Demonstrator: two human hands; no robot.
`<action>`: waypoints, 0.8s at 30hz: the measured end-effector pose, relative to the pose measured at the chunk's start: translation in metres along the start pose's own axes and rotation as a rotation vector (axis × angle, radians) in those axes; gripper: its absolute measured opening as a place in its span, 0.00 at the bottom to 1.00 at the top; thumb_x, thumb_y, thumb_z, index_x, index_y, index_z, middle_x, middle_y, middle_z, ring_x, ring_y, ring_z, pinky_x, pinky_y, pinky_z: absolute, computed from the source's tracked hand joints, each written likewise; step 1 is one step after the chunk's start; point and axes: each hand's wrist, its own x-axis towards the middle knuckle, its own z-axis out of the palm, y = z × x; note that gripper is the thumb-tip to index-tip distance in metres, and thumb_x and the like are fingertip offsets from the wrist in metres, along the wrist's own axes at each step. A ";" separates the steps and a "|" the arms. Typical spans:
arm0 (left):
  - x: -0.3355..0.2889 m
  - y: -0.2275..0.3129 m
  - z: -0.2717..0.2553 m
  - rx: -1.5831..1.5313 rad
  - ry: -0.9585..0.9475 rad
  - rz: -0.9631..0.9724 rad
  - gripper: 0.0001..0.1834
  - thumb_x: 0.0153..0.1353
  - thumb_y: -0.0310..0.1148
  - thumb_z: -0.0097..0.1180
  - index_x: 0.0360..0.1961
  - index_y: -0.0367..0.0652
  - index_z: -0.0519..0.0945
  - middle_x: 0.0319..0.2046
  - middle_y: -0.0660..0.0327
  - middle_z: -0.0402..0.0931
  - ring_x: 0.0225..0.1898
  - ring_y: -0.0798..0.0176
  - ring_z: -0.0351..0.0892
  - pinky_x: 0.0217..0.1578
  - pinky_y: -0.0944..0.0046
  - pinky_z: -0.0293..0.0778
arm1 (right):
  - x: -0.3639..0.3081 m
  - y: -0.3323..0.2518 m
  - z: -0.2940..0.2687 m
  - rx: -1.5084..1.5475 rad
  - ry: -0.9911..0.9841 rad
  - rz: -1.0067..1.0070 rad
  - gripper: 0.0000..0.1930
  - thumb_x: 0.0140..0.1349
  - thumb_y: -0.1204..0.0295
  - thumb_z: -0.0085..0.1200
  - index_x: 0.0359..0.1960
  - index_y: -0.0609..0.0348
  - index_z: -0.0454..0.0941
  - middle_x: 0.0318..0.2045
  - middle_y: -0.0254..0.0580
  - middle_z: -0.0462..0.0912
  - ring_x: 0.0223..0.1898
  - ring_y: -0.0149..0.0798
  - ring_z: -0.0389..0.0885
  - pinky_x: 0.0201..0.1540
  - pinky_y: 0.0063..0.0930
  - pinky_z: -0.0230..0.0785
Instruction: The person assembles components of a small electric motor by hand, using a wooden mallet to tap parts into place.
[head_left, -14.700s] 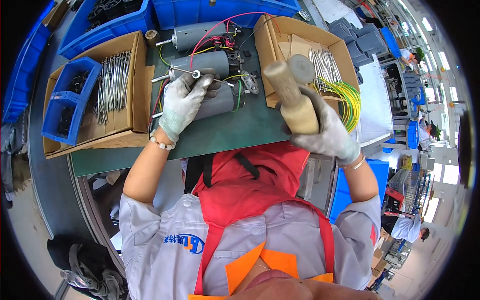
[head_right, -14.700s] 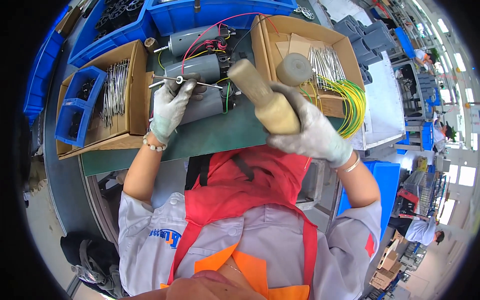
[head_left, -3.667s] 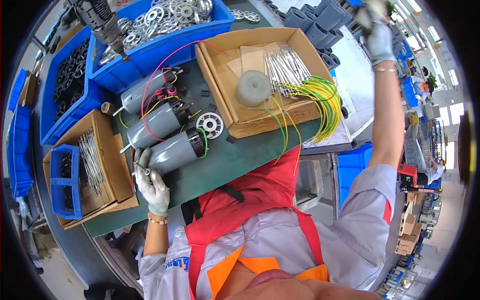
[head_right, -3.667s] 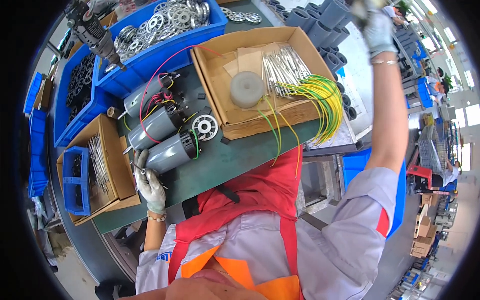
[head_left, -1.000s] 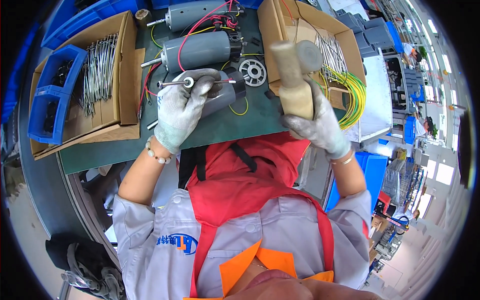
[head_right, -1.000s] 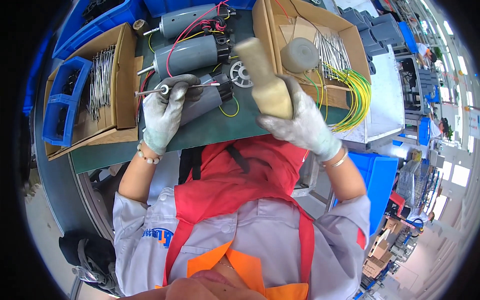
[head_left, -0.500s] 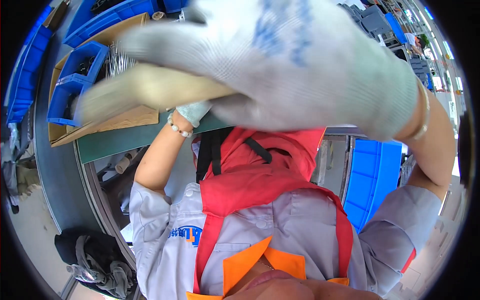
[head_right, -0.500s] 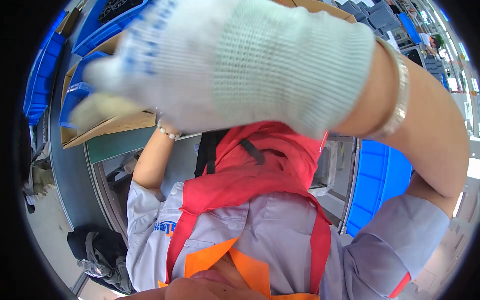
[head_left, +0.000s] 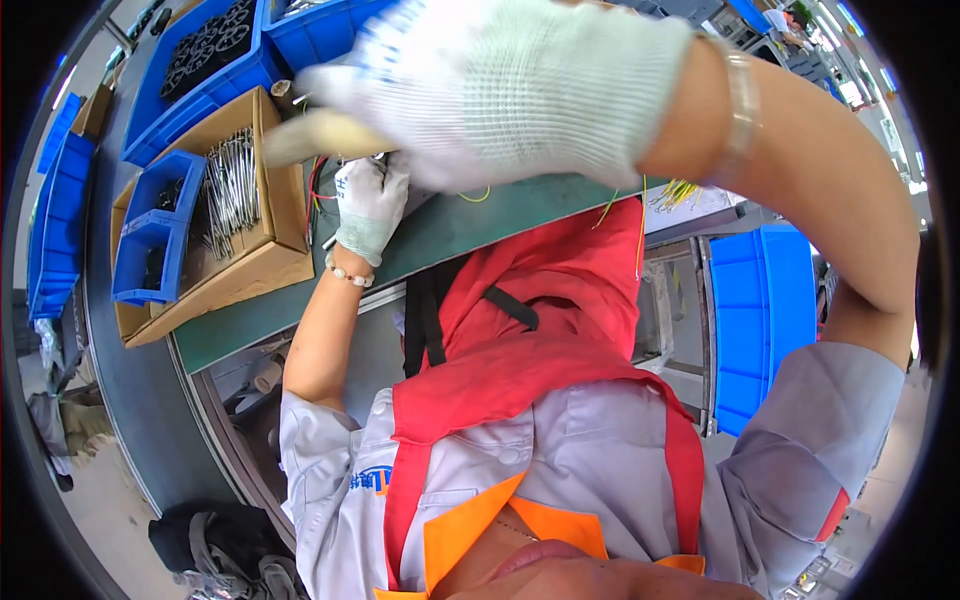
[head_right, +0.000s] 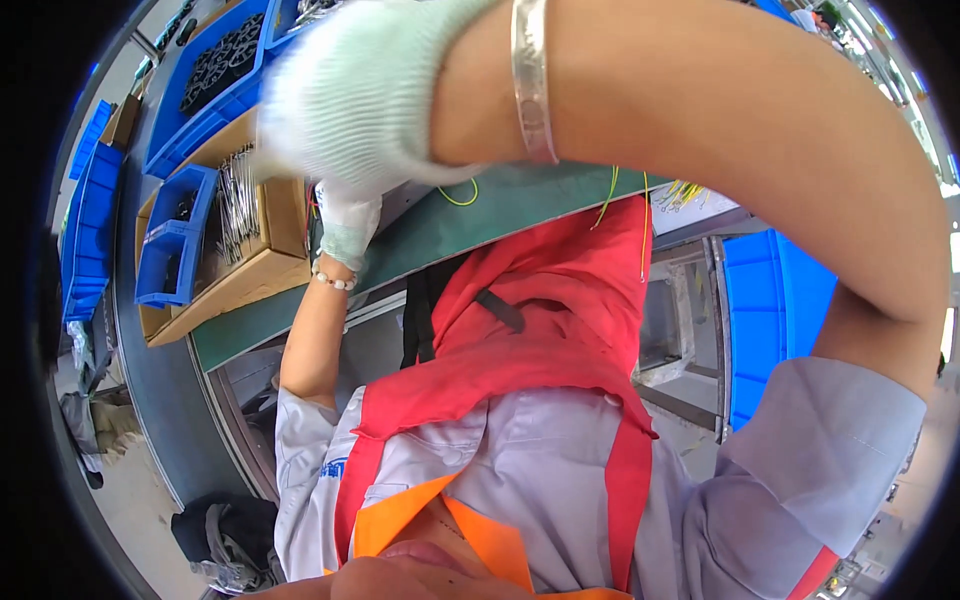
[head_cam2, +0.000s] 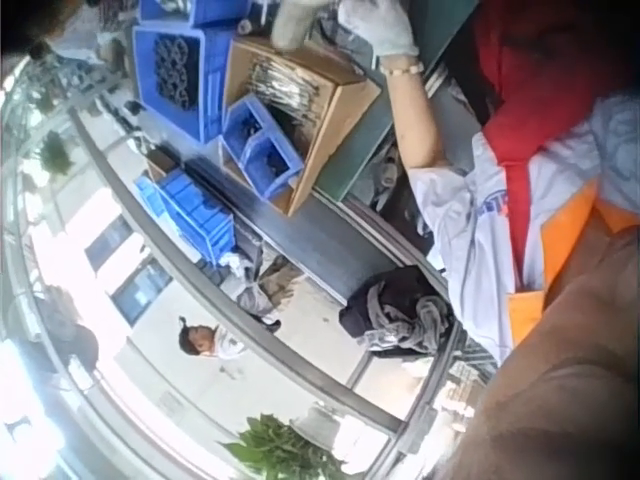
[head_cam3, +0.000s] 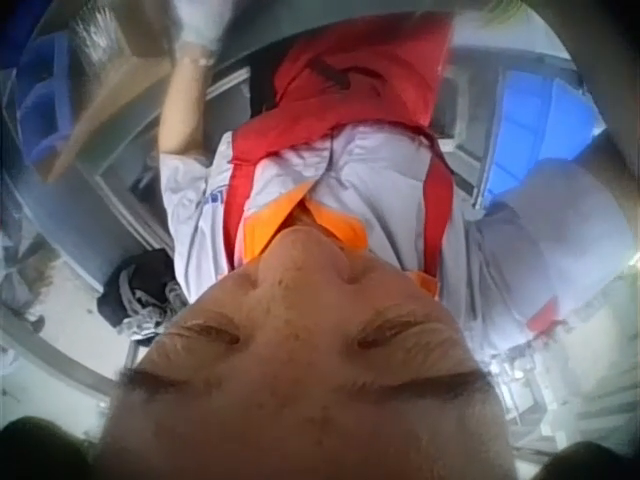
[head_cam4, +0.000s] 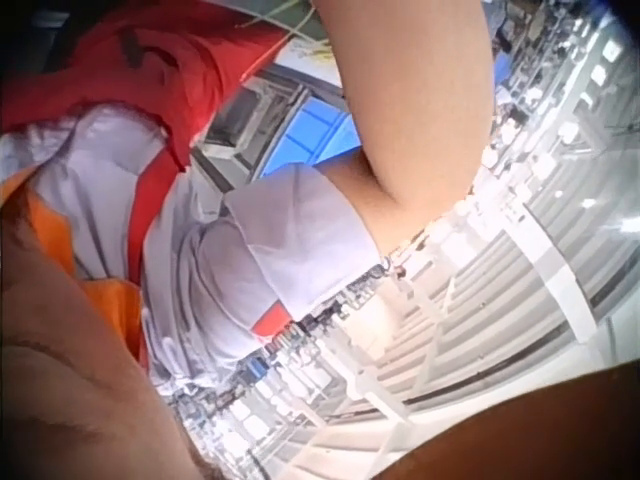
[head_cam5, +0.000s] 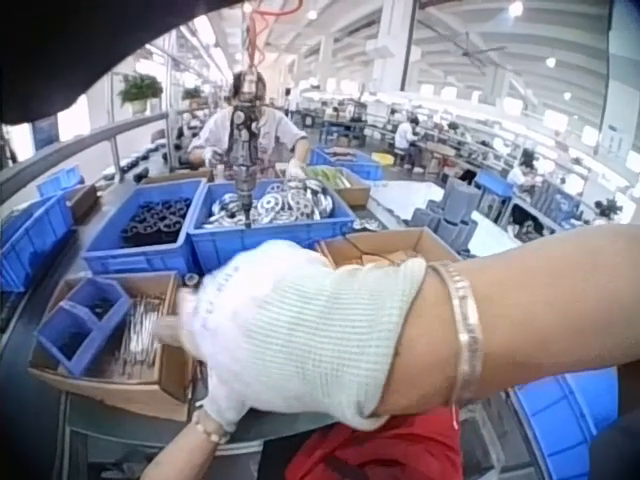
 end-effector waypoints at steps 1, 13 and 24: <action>-0.014 -0.027 0.005 0.501 -0.005 0.434 0.14 0.65 0.39 0.54 0.34 0.39 0.84 0.33 0.53 0.83 0.35 0.47 0.79 0.41 0.50 0.73 | 0.004 -0.012 0.007 -0.149 0.047 -0.071 0.25 0.59 0.70 0.54 0.58 0.61 0.69 0.40 0.47 0.80 0.35 0.42 0.84 0.34 0.35 0.78; -0.026 -0.045 0.024 0.057 0.035 0.154 0.18 0.65 0.36 0.54 0.54 0.41 0.77 0.54 0.50 0.75 0.53 0.51 0.74 0.53 0.53 0.71 | 0.022 -0.125 0.007 -0.862 0.142 -0.046 0.33 0.54 0.63 0.59 0.64 0.42 0.65 0.43 0.41 0.80 0.39 0.45 0.84 0.35 0.41 0.78; 0.002 0.010 -0.002 -0.015 0.145 0.165 0.12 0.64 0.35 0.54 0.42 0.38 0.81 0.32 0.50 0.82 0.35 0.47 0.79 0.40 0.53 0.73 | 0.019 -0.093 -0.010 -0.628 0.276 -0.387 0.27 0.60 0.69 0.52 0.61 0.68 0.66 0.36 0.51 0.79 0.38 0.45 0.82 0.35 0.34 0.77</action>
